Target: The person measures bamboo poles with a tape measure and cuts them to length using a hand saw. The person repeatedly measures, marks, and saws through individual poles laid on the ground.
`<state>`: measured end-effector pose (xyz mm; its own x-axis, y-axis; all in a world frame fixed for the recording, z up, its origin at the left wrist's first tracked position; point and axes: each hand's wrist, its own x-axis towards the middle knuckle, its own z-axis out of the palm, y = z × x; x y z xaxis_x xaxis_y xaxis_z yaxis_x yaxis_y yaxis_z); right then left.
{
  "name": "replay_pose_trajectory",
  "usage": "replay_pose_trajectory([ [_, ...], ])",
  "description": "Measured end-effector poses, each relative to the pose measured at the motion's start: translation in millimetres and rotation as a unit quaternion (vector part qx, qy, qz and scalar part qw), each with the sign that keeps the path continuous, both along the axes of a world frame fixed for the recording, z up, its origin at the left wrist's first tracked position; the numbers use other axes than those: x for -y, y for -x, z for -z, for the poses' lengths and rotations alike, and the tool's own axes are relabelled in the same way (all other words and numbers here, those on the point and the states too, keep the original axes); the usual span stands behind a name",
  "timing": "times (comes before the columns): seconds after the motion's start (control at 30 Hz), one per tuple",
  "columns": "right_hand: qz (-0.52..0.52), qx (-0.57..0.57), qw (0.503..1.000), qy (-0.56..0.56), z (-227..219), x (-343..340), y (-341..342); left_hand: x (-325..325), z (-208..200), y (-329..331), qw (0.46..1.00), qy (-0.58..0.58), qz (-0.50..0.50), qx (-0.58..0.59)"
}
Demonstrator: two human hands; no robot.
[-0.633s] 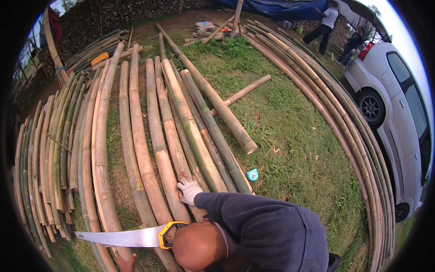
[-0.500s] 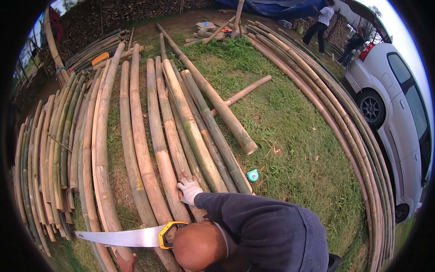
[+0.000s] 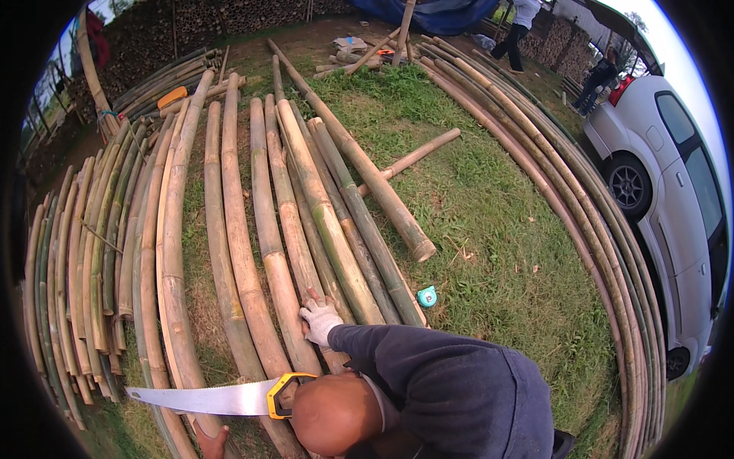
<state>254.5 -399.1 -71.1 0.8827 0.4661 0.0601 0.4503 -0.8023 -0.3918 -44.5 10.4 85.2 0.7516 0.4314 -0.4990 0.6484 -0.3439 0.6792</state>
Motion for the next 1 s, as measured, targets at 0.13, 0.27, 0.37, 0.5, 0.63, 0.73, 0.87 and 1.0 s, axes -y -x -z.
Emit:
replay_pose_trajectory([
  [0.13, 0.002, -0.007, 1.0, -0.002, -1.8, -1.1, 1.1, -0.4, 1.4, -2.2, 1.0, -0.018, 0.014, -0.017],
  [0.27, 0.009, 0.012, 1.0, 0.003, -1.1, -0.8, 0.4, 7.5, 4.9, -20.5, 1.0, -0.014, 0.022, -0.002],
  [0.37, 0.002, 0.016, 1.0, -0.002, 1.3, 1.2, -0.2, 13.4, 7.7, -39.4, 0.999, -0.01, 0.042, 0.0],
  [0.5, 0.005, 0.042, 0.999, -0.03, 2.4, 1.1, 1.7, 13.6, 8.6, -49.8, 0.999, -0.011, 0.049, 0.0],
  [0.63, 0.011, 0.034, 0.999, -0.032, 2.4, 0.4, 0.4, 11.0, 11.6, -54.0, 0.998, -0.012, 0.054, 0.002],
  [0.73, 0.011, 0.036, 0.999, -0.036, 2.1, -0.3, 0.1, 9.5, 13.6, -57.4, 0.998, -0.014, 0.055, 0.005],
  [0.87, 0.014, 0.025, 0.999, -0.028, 1.5, 0.3, 0.7, 9.2, 12.6, -59.7, 0.998, -0.017, 0.055, 0.009],
  [1.0, 0.015, -0.002, 1.0, -0.02, 0.2, 0.4, 0.3, 7.5, 13.1, -57.8, 0.998, -0.021, 0.051, 0.013],
])
